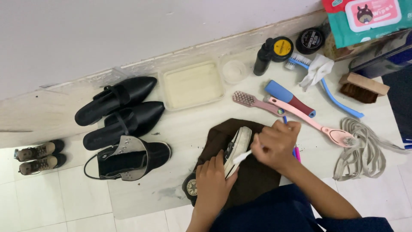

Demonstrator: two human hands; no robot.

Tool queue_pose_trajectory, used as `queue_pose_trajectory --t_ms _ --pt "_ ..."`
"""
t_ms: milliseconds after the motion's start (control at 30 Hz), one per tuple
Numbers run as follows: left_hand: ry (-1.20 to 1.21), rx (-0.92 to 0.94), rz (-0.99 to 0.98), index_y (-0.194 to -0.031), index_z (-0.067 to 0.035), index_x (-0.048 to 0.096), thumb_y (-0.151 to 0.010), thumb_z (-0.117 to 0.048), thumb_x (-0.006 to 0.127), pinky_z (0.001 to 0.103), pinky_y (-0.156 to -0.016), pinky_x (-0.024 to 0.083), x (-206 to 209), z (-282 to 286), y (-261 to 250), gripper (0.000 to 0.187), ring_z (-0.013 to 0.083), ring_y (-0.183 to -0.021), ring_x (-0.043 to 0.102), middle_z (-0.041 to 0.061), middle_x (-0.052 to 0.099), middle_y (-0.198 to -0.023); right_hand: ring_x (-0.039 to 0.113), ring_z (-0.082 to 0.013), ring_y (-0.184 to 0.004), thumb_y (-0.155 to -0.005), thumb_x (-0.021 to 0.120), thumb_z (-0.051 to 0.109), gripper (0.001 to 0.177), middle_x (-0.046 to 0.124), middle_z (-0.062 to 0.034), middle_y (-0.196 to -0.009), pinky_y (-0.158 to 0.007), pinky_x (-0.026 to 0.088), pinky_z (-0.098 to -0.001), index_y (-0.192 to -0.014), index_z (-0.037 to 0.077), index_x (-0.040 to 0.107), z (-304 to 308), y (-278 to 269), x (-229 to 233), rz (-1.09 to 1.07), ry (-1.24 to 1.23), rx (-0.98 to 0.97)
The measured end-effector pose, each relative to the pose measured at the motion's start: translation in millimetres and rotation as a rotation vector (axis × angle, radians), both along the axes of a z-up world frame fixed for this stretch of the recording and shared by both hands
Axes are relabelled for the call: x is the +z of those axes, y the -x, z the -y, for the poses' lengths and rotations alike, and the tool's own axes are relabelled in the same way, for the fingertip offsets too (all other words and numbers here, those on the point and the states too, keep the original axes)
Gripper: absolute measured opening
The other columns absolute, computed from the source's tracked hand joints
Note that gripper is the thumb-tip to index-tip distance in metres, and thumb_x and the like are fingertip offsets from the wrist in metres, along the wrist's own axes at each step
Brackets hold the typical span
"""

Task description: The person cleans a black high-top sneaker using a white toothbrush and a brown cloth. They repeatedly dip the toothbrush into a small container of liquid and scrub the white rubber sole and toe cap, then wipe the shoe with the cloth. The process is repeated multiple times throughout the clip.

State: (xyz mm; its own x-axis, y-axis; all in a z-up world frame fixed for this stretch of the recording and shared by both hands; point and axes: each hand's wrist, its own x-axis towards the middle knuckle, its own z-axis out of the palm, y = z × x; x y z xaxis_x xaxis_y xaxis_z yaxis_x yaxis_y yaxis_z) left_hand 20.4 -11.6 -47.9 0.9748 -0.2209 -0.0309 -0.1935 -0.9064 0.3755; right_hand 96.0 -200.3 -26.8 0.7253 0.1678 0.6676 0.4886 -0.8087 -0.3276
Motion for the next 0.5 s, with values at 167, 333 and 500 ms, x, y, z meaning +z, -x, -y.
queue_pose_trajectory --t_ms 167,333,500 --pt "-0.022 -0.002 -0.028 -0.125 -0.005 0.058 -0.086 -0.050 0.068 0.043 -0.069 0.047 -3 -1 2 0.060 0.0273 -0.078 0.063 0.007 0.066 -0.091 0.035 -0.0184 -0.056 -0.088 0.051 0.015 0.037 0.040 0.0032 -0.049 -0.074 0.020 -0.0403 -0.053 0.017 0.038 27 -17 -27 -0.023 0.030 -0.075" --pt "-0.030 -0.007 -0.069 -0.130 -0.006 0.054 -0.073 -0.044 0.081 0.043 -0.076 0.045 -10 -3 3 0.074 0.0280 -0.085 0.062 0.008 0.066 -0.100 0.032 -0.0160 -0.049 -0.084 0.054 0.011 0.040 0.033 0.0024 -0.050 -0.073 0.018 -0.0374 -0.052 0.015 0.031 6 -7 -13 0.105 -0.007 0.118" --pt "-0.035 0.008 0.081 -0.120 -0.005 0.061 -0.087 -0.053 0.065 0.040 -0.075 0.043 -2 -2 4 0.058 0.0241 -0.076 0.063 0.005 0.067 -0.089 0.035 -0.0175 -0.055 -0.091 0.048 0.017 0.040 0.043 0.0017 -0.046 -0.073 0.021 -0.0399 -0.052 0.017 0.040 26 -22 -34 0.006 0.001 -0.110"
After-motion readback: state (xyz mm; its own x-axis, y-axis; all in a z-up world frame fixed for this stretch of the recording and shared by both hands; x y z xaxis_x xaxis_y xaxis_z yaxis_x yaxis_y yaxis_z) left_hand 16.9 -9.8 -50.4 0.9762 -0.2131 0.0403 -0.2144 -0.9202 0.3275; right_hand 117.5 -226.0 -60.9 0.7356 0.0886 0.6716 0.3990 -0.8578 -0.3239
